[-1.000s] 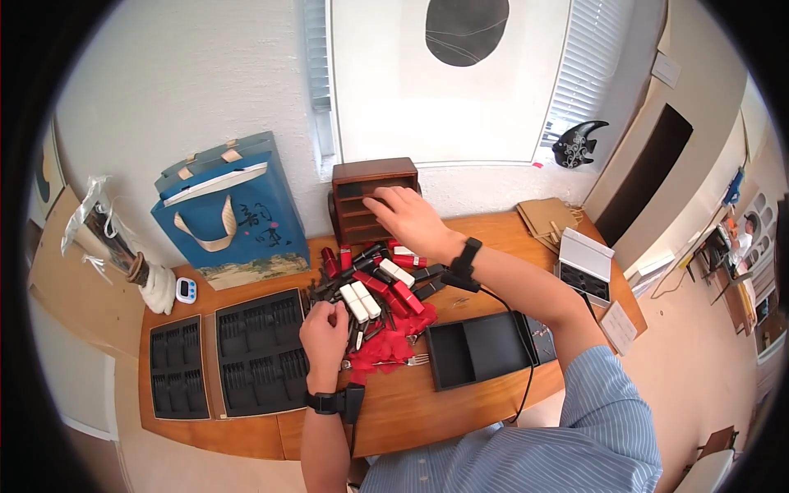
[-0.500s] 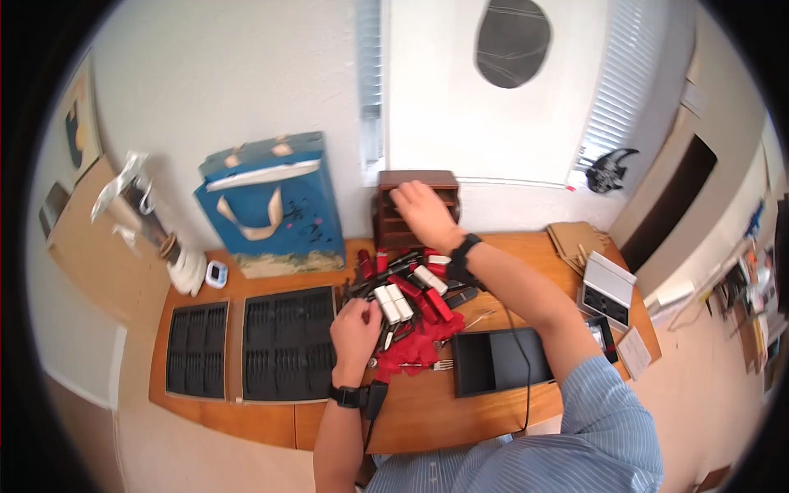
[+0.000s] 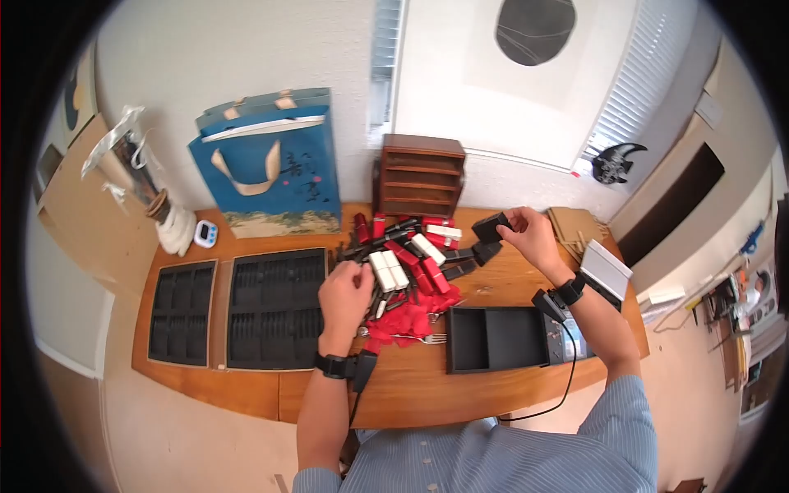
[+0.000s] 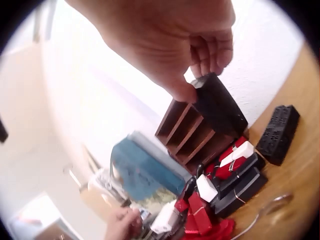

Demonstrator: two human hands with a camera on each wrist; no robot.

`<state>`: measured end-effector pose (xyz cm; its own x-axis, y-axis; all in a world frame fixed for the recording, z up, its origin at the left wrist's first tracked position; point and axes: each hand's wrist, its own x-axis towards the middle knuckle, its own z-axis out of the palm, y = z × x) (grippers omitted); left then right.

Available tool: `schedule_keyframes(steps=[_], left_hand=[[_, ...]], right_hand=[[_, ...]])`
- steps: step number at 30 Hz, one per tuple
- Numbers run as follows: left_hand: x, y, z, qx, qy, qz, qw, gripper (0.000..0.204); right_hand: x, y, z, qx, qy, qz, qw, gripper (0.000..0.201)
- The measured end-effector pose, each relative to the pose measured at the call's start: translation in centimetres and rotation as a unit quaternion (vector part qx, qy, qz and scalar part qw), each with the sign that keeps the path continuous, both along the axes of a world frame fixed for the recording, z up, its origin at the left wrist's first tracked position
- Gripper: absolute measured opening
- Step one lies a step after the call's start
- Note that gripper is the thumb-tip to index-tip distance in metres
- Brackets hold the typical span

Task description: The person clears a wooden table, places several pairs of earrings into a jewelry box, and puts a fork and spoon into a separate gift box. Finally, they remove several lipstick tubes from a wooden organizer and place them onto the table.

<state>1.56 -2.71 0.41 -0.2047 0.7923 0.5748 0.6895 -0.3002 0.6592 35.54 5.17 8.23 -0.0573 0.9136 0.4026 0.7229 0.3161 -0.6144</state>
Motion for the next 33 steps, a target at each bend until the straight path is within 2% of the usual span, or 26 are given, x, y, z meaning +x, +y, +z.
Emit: schedule_keyframes(steps=[1, 3, 4, 5, 7, 9, 12, 16, 19, 21, 22, 24, 27, 31, 33], left_hand=[[-0.2, 0.1, -0.3, -0.005, -0.002, -0.004, 1.000, 0.029], [-0.2, 0.2, -0.4, -0.015, -0.009, -0.001, 1.000, 0.029], [-0.1, 0.2, -0.5, -0.009, -0.009, -0.003, 1.000, 0.029], [-0.1, 0.1, -0.5, -0.009, -0.011, -0.010, 1.000, 0.029], [0.0, 0.2, -0.5, -0.023, -0.003, -0.008, 1.000, 0.030], [0.1, 0.3, -0.6, -0.016, -0.004, -0.015, 1.000, 0.030], [0.0, 0.2, -0.7, -0.028, -0.005, -0.014, 0.999, 0.031], [0.1, 0.1, -0.6, -0.026, -0.004, -0.017, 1.000, 0.030], [0.1, 0.1, -0.4, -0.032, -0.009, -0.018, 0.999, 0.030], [0.0, 0.1, -0.3, -0.031, -0.016, -0.017, 0.999, 0.030], [0.0, 0.1, -0.3, -0.035, -0.013, -0.019, 0.999, 0.030], [0.0, 0.1, -0.3, -0.021, -0.021, -0.024, 0.999, 0.030], [0.0, 0.2, -0.4, -0.012, -0.018, -0.028, 0.999, 0.032], [0.3, 0.1, -0.3, -0.032, -0.024, -0.029, 0.999, 0.030], [0.4, -0.1, -0.3, -0.035, -0.020, -0.031, 0.999, 0.029]], right_hand=[[1.9, 0.3, -1.1, 0.001, -0.004, -0.013, 1.000, 0.021], [4.9, 0.6, -2.3, -0.171, 0.130, -0.052, 0.975, 0.023], [6.3, 0.8, -2.7, -0.238, 0.142, -0.056, 0.959, 0.027], [7.1, 0.7, -3.2, -0.236, 0.142, -0.063, 0.959, 0.027], [8.6, 0.9, -3.8, -0.322, 0.186, -0.075, 0.925, 0.025], [8.4, 0.3, -3.3, -0.332, 0.169, -0.074, 0.925, 0.024], [8.8, 0.3, -4.2, -0.379, 0.142, -0.024, 0.914, 0.030], [8.2, 0.3, -6.1, -0.386, 0.183, -0.002, 0.904, 0.038], [6.6, -1.2, -4.9, -0.360, 0.143, 0.009, 0.922, 0.039], [6.2, -1.8, -4.8, -0.246, 0.052, -0.015, 0.968, 0.043], [6.2, -2.5, -4.6, -0.249, 0.056, -0.016, 0.967, 0.043], [5.5, -4.9, -2.5, -0.225, -0.001, 0.001, 0.974, 0.046], [4.7, -9.7, -0.5, -0.214, -0.015, -0.006, 0.977, 0.041], [4.9, -14.5, -1.6, -0.202, 0.010, 0.034, 0.979, 0.031], [4.1, -16.7, -2.3, -0.142, 0.071, 0.024, 0.987, 0.025]])
